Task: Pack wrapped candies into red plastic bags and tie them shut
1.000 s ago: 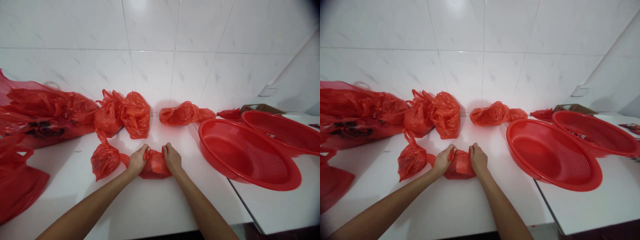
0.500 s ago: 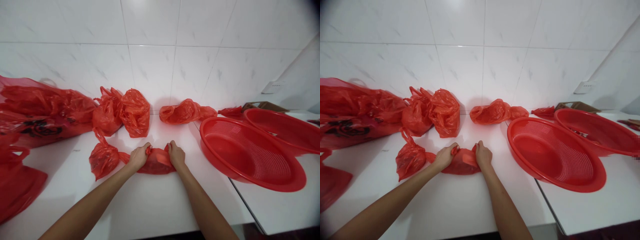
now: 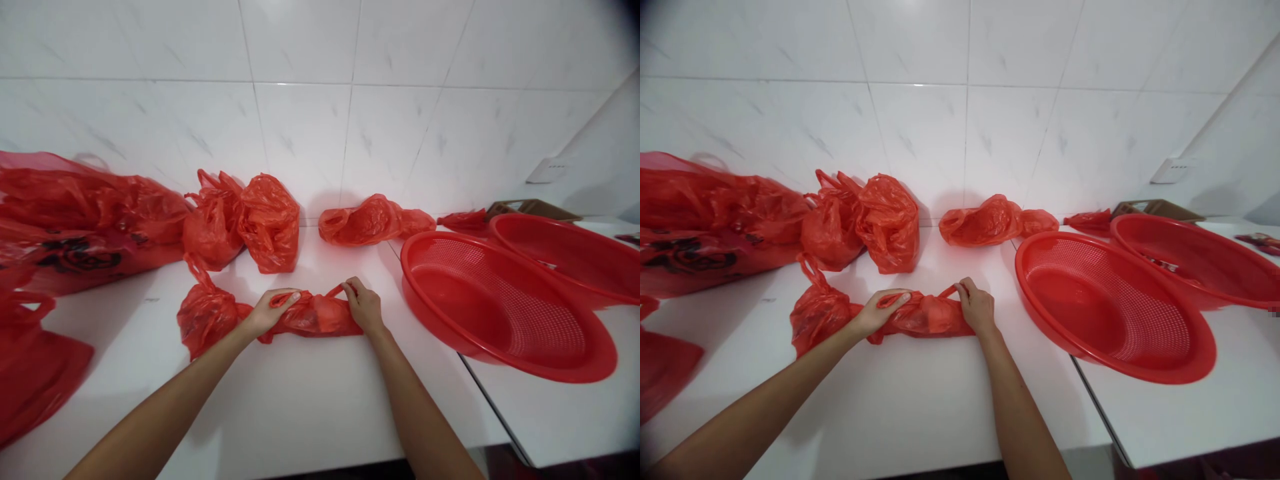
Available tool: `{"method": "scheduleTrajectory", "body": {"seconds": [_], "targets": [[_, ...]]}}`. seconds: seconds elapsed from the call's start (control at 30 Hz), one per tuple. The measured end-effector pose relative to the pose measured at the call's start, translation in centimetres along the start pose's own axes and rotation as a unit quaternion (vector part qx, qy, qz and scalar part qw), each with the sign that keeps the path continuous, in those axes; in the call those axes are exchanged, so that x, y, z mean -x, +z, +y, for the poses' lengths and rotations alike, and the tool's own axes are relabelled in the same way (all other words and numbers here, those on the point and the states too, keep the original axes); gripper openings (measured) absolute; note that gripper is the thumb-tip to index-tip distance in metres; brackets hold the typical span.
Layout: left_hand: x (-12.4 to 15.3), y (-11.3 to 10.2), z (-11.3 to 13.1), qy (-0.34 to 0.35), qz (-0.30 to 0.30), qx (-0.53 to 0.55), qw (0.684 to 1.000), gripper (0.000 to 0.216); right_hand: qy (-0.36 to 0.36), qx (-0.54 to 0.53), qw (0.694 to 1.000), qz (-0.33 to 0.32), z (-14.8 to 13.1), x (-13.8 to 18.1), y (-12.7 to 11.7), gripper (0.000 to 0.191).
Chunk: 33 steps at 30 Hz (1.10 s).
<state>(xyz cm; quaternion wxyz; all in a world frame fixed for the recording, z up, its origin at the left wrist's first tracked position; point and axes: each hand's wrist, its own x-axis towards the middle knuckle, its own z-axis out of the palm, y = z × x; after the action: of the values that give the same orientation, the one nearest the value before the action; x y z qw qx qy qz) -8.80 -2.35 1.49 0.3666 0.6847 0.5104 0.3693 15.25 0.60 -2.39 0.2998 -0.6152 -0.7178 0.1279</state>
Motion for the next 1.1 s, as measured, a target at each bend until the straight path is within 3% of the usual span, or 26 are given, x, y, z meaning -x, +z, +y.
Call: {"method": "scheduleTrajectory", "body": {"seconds": [0.2,0.37,0.5,0.7,0.9,1.1], "targets": [[-0.7,1.1,-1.1,-0.03,0.043,-0.127,0.99,0.038,0.028,0.065,0.997,-0.024,0.6,-0.4,0.6,0.035],[-1.1,1.9,-2.0,-0.095,0.05,-0.276,0.955,0.034,0.053,0.127,0.989,-0.053,0.5,-0.8,1.0,0.034],[-1.3,2.2,-2.3,-0.107,0.039,-0.343,0.933,0.031,0.063,0.149,0.985,-0.068,0.2,-0.9,1.2,0.033],[-1.1,2.0,-1.7,-0.103,0.026,-0.376,0.921,0.029,0.075,0.143,0.985,-0.06,0.2,-0.7,1.0,0.028],[0.3,-1.0,-1.3,-0.093,0.031,-0.36,0.928,0.028,0.139,0.101,0.985,0.01,1.4,-0.9,0.7,0.031],[-0.6,-2.5,0.2,-0.068,0.049,-0.328,0.941,0.023,0.126,-0.003,0.991,0.042,2.3,-0.9,0.6,0.031]]}}
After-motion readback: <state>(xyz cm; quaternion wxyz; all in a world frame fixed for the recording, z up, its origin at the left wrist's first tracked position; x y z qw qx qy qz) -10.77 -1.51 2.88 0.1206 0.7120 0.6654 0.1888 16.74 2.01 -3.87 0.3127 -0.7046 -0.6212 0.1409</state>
